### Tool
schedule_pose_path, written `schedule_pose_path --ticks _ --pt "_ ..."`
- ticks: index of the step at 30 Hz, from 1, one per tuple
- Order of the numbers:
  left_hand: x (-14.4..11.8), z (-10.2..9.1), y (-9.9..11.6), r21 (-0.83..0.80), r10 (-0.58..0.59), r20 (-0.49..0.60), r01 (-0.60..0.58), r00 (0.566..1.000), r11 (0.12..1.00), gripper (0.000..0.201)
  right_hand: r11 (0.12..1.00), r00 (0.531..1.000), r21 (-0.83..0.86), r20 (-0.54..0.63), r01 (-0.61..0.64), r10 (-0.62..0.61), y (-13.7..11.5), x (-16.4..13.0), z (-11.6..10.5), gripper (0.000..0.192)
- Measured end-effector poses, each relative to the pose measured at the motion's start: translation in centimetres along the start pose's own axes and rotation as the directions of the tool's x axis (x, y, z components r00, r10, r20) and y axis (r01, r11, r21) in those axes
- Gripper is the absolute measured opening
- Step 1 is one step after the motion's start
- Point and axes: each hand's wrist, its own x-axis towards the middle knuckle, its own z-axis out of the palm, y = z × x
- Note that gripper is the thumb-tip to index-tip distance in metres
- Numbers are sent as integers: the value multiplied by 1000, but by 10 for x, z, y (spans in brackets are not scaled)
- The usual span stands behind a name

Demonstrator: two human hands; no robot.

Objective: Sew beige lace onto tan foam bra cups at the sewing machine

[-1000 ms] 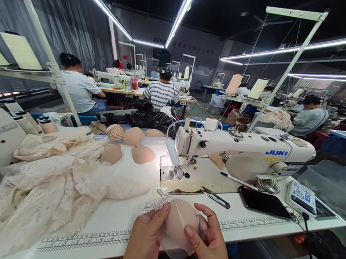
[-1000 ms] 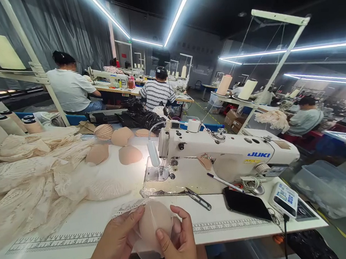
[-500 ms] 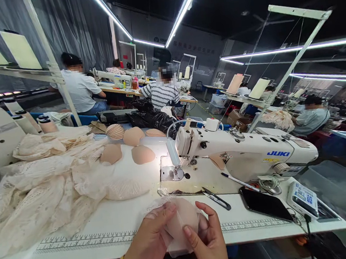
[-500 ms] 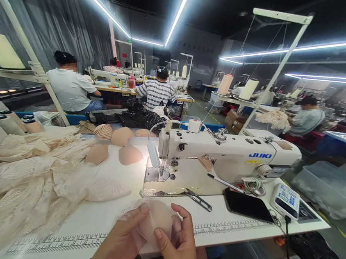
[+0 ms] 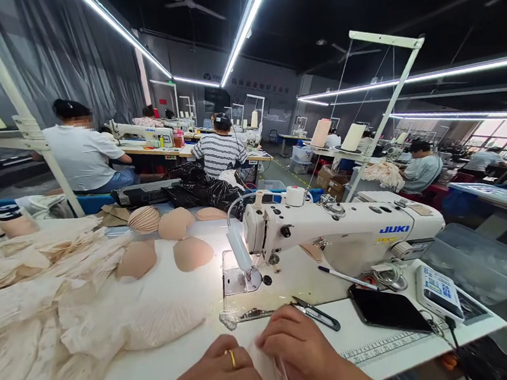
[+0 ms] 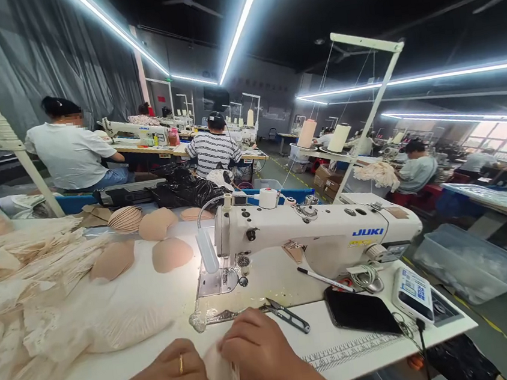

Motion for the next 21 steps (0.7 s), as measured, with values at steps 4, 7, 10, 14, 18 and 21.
schedule_pose_path --ticks 4,7,10,14,18,21 --pt "36 -24 -28 418 48 339 -196 940 887 21 923 961 -331 255 194 -111 46 36 7 22" --pt "55 -36 -48 459 38 375 -221 926 861 25 917 965 -370 254 152 -58 69 37 15 24" --pt "59 -38 -55 441 -30 355 -139 934 887 31 940 970 -333 243 77 6 75 27 14 27" --pt "56 -32 -52 460 -145 323 -21 935 888 33 960 960 -280 265 -8 85 75 21 8 40" --pt "58 -27 -52 441 -191 310 37 931 897 31 967 954 -237 257 -93 154 78 24 7 47" --pt "59 -26 -52 460 -193 302 35 933 887 32 965 957 -239 241 -104 163 79 25 7 43"
